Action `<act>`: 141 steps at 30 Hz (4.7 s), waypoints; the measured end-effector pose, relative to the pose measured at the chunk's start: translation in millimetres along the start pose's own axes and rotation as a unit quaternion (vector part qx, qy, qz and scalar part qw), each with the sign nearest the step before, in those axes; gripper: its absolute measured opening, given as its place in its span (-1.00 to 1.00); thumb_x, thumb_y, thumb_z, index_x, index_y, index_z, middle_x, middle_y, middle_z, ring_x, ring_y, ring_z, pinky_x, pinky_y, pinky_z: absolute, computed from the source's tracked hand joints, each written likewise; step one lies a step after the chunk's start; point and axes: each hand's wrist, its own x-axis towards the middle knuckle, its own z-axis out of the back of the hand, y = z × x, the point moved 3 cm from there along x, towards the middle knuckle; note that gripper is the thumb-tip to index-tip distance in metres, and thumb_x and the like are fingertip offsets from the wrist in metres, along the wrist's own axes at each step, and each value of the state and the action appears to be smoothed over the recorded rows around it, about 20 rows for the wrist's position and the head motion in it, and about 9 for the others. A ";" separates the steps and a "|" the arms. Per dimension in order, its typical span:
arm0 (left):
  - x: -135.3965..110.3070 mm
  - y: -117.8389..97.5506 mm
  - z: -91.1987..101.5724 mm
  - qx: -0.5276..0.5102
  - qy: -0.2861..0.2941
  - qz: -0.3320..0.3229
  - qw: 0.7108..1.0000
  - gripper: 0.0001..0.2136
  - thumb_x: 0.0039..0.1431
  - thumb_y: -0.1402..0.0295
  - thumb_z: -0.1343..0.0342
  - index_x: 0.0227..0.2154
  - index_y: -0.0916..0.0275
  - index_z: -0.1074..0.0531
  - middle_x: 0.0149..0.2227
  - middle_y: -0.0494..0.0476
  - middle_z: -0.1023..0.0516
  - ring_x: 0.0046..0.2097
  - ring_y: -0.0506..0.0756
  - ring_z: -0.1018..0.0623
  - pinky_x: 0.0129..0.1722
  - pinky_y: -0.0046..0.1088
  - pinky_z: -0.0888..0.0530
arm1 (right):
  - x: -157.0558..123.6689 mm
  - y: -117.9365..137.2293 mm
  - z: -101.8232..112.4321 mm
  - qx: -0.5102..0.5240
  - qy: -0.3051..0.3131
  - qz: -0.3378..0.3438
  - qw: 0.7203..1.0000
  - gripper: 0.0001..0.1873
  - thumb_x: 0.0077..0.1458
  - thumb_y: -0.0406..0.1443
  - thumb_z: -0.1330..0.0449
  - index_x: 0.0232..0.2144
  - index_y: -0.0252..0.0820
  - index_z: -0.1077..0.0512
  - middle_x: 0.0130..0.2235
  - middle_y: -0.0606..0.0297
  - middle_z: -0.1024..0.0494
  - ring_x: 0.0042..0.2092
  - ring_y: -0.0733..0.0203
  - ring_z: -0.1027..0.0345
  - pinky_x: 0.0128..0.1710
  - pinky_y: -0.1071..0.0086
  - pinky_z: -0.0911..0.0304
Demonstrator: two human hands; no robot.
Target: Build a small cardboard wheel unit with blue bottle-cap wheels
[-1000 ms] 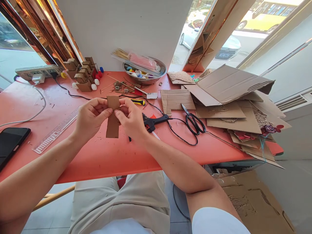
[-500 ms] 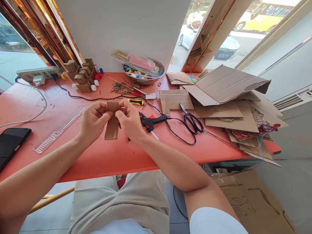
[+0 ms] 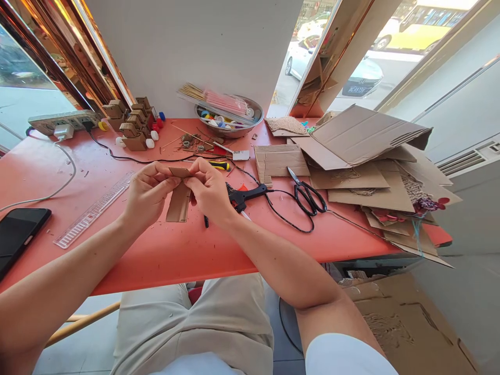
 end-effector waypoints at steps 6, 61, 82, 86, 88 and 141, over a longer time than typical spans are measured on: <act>4.8 -7.5 8.0 0.001 0.000 -0.025 1.000 -0.63 -0.11 0.22 -0.48 -0.52 0.11 -0.33 -0.40 0.02 -0.66 -0.35 0.10 -0.60 -0.34 -0.35 -0.56 | 3.2 17.5 7.6 0.033 0.092 -0.042 0.994 -0.77 0.12 -0.13 -0.26 -0.35 -0.02 -0.27 -0.52 0.51 -0.46 -0.50 0.27 -0.43 -0.52 0.42 -0.36; 6.8 -12.8 8.5 0.107 0.119 -0.062 0.985 -0.39 0.14 -0.38 -0.26 -0.33 0.17 -0.62 -0.34 0.19 -0.74 -0.26 0.19 -0.71 -0.17 -0.26 -0.63 | -1.2 26.1 13.6 -0.306 0.070 0.146 0.938 -0.46 0.38 0.22 -0.07 -0.36 -0.05 -0.23 -0.45 0.42 -0.36 -0.41 0.27 -0.20 -0.33 0.34 -0.14; -8.8 -10.9 -14.9 -0.029 0.247 0.013 0.968 -0.41 0.16 -0.32 -0.31 -0.31 0.13 -0.31 -0.49 -0.08 -0.47 -0.49 0.03 -0.58 -0.43 -0.38 -0.64 | -3.6 32.0 12.1 -0.270 0.088 0.159 0.945 -0.31 0.37 0.37 0.03 -0.48 -0.01 -0.11 -0.59 0.48 -0.20 -0.48 0.28 -0.10 -0.40 0.33 -0.07; -8.8 -12.4 -17.5 -0.032 0.295 0.031 0.955 -0.41 0.19 -0.34 -0.27 -0.32 0.13 -0.31 -0.54 -0.10 -0.45 -0.57 -0.01 -0.50 -0.52 -0.45 -0.57 | -2.3 33.2 11.6 -0.277 0.087 0.162 0.943 -0.24 0.29 0.46 0.10 -0.49 -0.01 -0.10 -0.56 0.46 -0.18 -0.45 0.26 -0.10 -0.38 0.33 -0.10; -7.9 -13.8 -16.0 -0.008 0.279 0.014 0.960 -0.40 0.20 -0.36 -0.23 -0.35 0.12 -0.30 -0.59 -0.14 -0.37 -0.63 -0.05 -0.35 -0.57 -0.47 -0.51 | -1.5 34.3 11.6 -0.277 0.092 0.171 0.941 -0.22 0.29 0.47 0.11 -0.50 -0.02 -0.10 -0.52 0.42 -0.21 -0.43 0.25 -0.12 -0.36 0.32 -0.12; -11.2 -23.9 -15.6 0.046 0.259 0.011 0.965 -0.33 0.14 -0.44 -0.20 -0.50 0.15 -0.33 -0.72 -0.16 -0.22 -0.70 -0.09 -0.15 -0.71 -0.51 -0.09 | -5.2 34.9 8.2 -0.227 0.139 0.175 0.948 -0.23 0.41 0.34 0.07 -0.56 -0.09 -0.24 -0.55 0.36 -0.37 -0.44 0.30 -0.27 -0.37 0.38 -0.19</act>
